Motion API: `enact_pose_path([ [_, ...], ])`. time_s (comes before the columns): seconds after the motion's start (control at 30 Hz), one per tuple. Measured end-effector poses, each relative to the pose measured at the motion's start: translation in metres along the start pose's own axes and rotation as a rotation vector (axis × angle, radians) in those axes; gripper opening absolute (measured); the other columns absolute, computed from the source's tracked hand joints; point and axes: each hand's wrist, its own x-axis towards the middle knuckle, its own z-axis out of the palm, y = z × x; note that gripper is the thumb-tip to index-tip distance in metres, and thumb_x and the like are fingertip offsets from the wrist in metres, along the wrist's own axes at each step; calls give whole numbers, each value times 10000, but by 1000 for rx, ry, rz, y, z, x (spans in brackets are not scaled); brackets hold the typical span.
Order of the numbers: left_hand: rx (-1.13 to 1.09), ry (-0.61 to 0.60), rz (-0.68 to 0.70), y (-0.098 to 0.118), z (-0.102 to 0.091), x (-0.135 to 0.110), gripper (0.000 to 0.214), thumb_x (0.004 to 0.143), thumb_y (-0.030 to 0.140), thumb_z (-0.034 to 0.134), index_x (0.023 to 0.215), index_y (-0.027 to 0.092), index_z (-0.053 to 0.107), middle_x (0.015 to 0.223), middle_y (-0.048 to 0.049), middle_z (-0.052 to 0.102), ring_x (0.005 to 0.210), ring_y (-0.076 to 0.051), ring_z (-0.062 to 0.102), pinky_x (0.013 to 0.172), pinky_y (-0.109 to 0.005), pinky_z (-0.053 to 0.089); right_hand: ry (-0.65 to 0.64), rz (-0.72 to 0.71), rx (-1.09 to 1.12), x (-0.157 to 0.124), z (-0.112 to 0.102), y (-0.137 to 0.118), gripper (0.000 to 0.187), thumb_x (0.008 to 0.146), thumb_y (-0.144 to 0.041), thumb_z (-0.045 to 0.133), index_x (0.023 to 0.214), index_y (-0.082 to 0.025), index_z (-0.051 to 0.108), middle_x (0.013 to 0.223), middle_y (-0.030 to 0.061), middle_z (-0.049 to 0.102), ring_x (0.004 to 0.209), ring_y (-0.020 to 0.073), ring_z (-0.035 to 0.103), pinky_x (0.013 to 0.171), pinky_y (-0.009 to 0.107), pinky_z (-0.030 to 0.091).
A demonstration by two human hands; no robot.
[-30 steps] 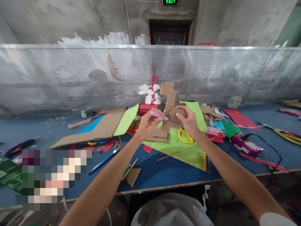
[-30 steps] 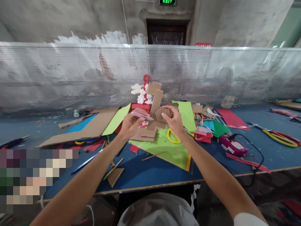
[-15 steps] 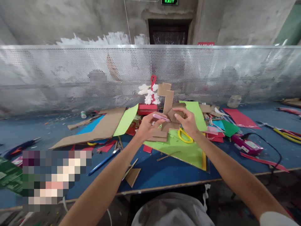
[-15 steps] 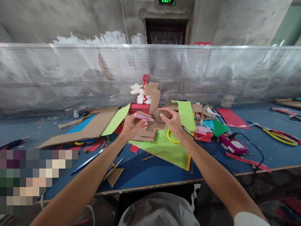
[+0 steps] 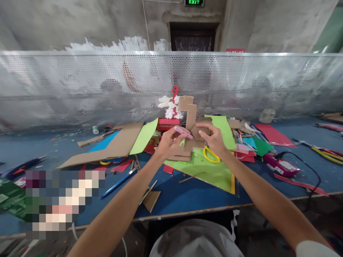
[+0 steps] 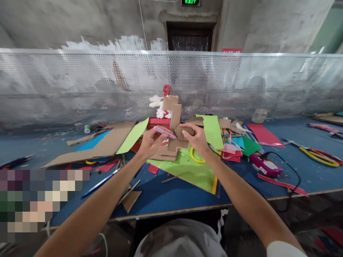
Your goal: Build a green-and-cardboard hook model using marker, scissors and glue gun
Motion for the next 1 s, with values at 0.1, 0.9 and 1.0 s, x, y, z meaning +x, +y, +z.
enact_pose_path([
  [0.1,-21,13,-6,-1,0,1,195,968,375,684,974,187,734,982,-84,781,888,-186,764,836,-318,613,-1,7,7,0,0,1,246,841,-283,683,1063,-250,787,1122,41,781,1052,256,690,961,404,507],
  [0.9,-103,87,-19,6,-4,4,260,923,432,733,931,173,747,928,-91,784,808,-185,768,762,-320,647,-15,30,-23,-2,2,-2,246,837,-349,704,1044,-261,803,1062,44,784,903,255,684,814,394,544],
  [1.0,-91,132,-11,5,-5,5,272,922,445,732,928,174,745,924,-92,790,804,-185,768,758,-318,648,-24,66,-19,-3,2,-2,259,835,-368,707,1045,-257,808,921,37,767,675,201,613,640,347,512],
])
